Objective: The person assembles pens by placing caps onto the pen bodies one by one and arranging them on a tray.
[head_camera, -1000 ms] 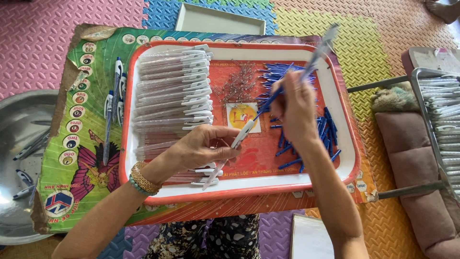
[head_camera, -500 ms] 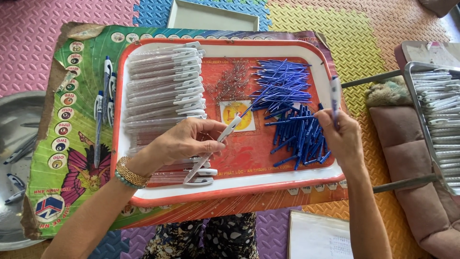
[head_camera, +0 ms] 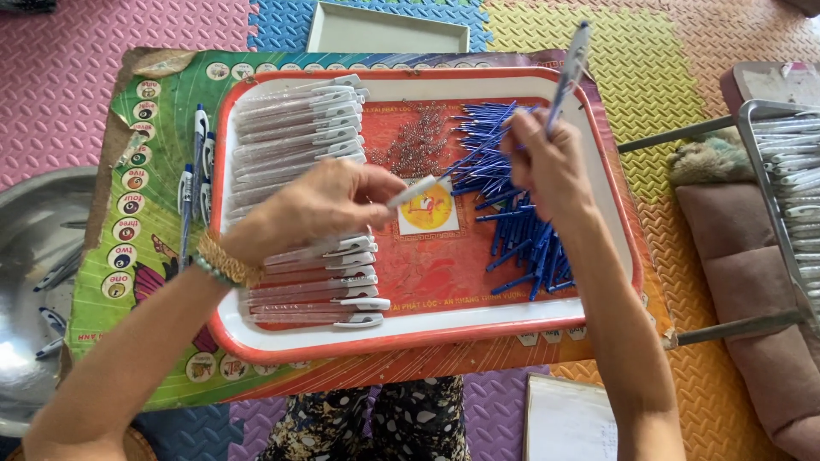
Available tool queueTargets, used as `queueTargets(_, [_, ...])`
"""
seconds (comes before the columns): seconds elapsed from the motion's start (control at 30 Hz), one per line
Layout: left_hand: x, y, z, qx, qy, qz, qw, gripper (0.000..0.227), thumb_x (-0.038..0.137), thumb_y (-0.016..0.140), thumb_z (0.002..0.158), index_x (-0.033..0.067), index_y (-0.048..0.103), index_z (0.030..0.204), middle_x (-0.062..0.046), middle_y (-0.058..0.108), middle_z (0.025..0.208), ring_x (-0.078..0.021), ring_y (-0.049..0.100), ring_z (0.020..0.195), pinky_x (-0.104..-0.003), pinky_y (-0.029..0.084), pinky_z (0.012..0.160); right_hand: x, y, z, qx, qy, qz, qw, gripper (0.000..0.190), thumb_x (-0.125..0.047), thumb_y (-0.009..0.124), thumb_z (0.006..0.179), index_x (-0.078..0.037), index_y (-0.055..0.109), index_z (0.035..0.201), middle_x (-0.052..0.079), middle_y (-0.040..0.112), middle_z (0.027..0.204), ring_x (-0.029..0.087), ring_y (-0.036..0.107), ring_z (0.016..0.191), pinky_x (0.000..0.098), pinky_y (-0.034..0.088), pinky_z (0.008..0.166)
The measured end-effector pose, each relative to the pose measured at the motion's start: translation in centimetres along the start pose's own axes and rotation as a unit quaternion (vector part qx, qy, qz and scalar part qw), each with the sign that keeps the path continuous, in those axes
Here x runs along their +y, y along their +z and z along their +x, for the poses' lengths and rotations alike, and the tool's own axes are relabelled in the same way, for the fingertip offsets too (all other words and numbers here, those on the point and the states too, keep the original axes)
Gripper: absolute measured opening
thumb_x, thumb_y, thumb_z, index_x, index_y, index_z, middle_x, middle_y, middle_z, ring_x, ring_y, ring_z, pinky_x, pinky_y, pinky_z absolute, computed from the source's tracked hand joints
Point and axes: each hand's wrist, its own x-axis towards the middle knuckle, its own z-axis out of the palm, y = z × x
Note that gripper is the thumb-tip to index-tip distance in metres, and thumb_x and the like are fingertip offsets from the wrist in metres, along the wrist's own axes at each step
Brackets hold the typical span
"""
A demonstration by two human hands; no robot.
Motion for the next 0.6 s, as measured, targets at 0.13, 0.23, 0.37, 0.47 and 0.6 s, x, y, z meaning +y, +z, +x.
queueTargets(0.13, [-3.4, -1.3, 4.4, 0.131, -0.002, 0.522, 0.843, 0.013, 0.03, 0.077, 0.095, 0.031, 0.081, 0.108, 0.003, 0.079, 0.082, -0.0216, 0.08, 0.075, -0.041, 0.067, 0.068, 0.2, -1.6, 1.9, 0.066, -0.103, -0.097, 0.988, 0.025, -0.018, 0.056, 0.121, -0.004, 0.071, 0.106, 0.011, 0.067, 0.081, 0.007, 0.046, 0.044, 0.0214, 0.034, 0.039])
queueTargets(0.23, [-3.8, 0.3, 7.1, 0.174, 0.041, 0.642, 0.746, 0.013, 0.009, 0.08, 0.083, 0.018, 0.081, 0.092, -0.002, 0.073, 0.068, -0.0233, 0.074, 0.061, -0.044, 0.065, 0.056, 1.2, -2.0, 1.6, 0.063, -0.15, -0.185, 0.969, 0.025, -0.015, 0.059, 0.121, -0.003, 0.074, 0.106, 0.011, 0.07, 0.081, 0.009, 0.051, 0.047, 0.0223, 0.037, 0.042])
queueTargets(0.37, [-1.7, 2.0, 8.2, 0.146, 0.07, 0.674, 0.721, 0.009, 0.008, 0.083, 0.078, 0.0115, 0.078, 0.084, -0.008, 0.068, 0.066, -0.0278, 0.07, 0.061, -0.046, 0.063, 0.055, 1.2, -2.6, 0.8, 0.057, -0.17, -0.23, 0.956, 0.024, -0.015, 0.061, 0.123, -0.002, 0.076, 0.109, 0.011, 0.073, 0.086, 0.012, 0.057, 0.054, 0.0245, 0.044, 0.05])
queueTargets(0.47, [0.3, 2.2, 7.6, 0.127, 0.053, 0.715, 0.686, 0.014, 0.003, 0.086, 0.077, 0.0091, 0.083, 0.089, -0.009, 0.074, 0.078, -0.0276, 0.076, 0.076, -0.043, 0.063, 0.064, 1.4, -3.0, 0.8, 0.051, -0.174, -0.242, 0.953, 0.025, -0.016, 0.06, 0.123, -0.001, 0.076, 0.109, 0.01, 0.07, 0.083, 0.012, 0.056, 0.056, 0.025, 0.043, 0.051])
queueTargets(0.6, [1.0, 1.7, 6.4, 0.143, 0.05, 0.719, 0.678, 0.012, 0.005, 0.086, 0.081, 0.009, 0.084, 0.092, -0.008, 0.074, 0.083, -0.0251, 0.076, 0.079, -0.04, 0.062, 0.066, 0.8, -2.3, 0.8, 0.056, -0.163, -0.237, 0.956, 0.024, -0.014, 0.06, 0.122, -0.003, 0.077, 0.108, 0.009, 0.067, 0.075, 0.011, 0.054, 0.051, 0.0242, 0.041, 0.048])
